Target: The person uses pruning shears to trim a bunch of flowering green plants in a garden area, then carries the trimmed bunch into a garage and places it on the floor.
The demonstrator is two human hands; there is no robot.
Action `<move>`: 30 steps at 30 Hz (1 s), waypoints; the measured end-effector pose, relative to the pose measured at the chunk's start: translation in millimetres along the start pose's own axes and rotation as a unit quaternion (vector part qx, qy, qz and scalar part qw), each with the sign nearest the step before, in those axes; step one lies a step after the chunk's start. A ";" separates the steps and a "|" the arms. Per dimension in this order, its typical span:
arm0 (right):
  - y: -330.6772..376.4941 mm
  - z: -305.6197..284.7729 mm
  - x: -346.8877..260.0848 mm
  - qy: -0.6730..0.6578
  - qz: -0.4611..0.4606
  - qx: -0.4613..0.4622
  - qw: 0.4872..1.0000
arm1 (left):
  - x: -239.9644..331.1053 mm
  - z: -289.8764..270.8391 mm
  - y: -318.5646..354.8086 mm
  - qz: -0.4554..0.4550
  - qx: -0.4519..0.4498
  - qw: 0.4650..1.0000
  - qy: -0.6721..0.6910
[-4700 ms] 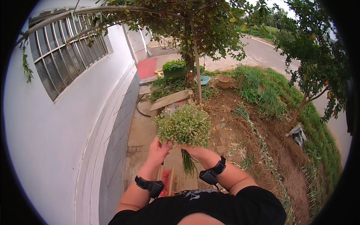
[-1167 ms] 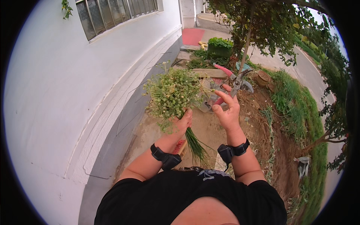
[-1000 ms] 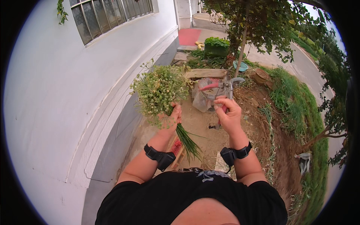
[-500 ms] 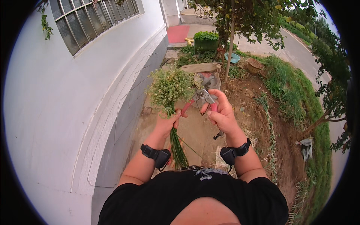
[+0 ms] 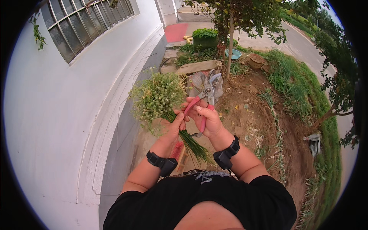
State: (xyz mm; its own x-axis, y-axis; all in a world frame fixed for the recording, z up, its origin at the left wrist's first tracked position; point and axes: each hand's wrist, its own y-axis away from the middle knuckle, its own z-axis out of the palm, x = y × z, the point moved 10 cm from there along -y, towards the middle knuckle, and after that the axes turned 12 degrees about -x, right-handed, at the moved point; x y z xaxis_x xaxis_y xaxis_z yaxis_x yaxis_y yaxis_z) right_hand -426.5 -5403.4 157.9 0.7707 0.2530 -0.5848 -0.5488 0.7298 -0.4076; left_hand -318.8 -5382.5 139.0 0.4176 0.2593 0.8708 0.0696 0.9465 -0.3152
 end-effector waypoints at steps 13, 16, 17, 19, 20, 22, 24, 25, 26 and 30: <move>37.4 -17.1 34.0 0.046 0.249 -0.049 0.966 | 33.6 -27.4 -26.7 0.007 0.007 0.992 -0.123; 46.0 -15.7 40.1 0.065 0.270 -0.044 0.960 | 15.6 -14.7 -33.5 -0.020 -0.017 0.993 -0.118; 47.8 -14.6 40.3 0.063 0.272 -0.043 0.959 | 8.3 -9.7 -33.7 -0.036 -0.030 0.991 -0.121; 50.9 -14.6 37.8 0.066 0.275 -0.037 0.958 | 2.8 -5.2 -36.6 -0.022 -0.027 0.995 -0.096; 52.5 -14.1 35.1 0.066 0.273 -0.037 0.959 | 0.5 -3.5 -39.8 -0.019 -0.026 0.995 -0.097; 57.4 -15.7 28.3 0.068 0.268 -0.027 0.961 | -5.5 0.7 -44.0 -0.029 -0.034 0.994 -0.099; 64.9 -24.8 6.9 0.075 0.235 0.004 0.969 | -10.2 6.8 -49.1 -0.037 -0.050 0.993 -0.101; 69.2 -31.3 -5.0 0.079 0.221 0.023 0.972 | -16.3 8.7 -53.5 -0.056 -0.052 0.992 -0.102; 72.3 -36.9 -19.3 0.083 0.200 0.036 0.976 | -18.6 11.5 -54.2 -0.057 -0.055 0.992 -0.098; 97.7 -73.9 -75.6 0.175 0.150 0.131 0.964 | -40.7 30.1 -68.5 -0.083 -0.071 0.982 -0.154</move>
State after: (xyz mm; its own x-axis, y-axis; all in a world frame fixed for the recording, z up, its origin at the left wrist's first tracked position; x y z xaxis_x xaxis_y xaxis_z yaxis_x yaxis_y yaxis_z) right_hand -562.3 -5398.1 110.5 0.4082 0.2807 -0.8687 -0.5934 0.8047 -0.0188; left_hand -367.9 -5452.2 136.5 0.0979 0.1699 0.9806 0.2490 0.9498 -0.1895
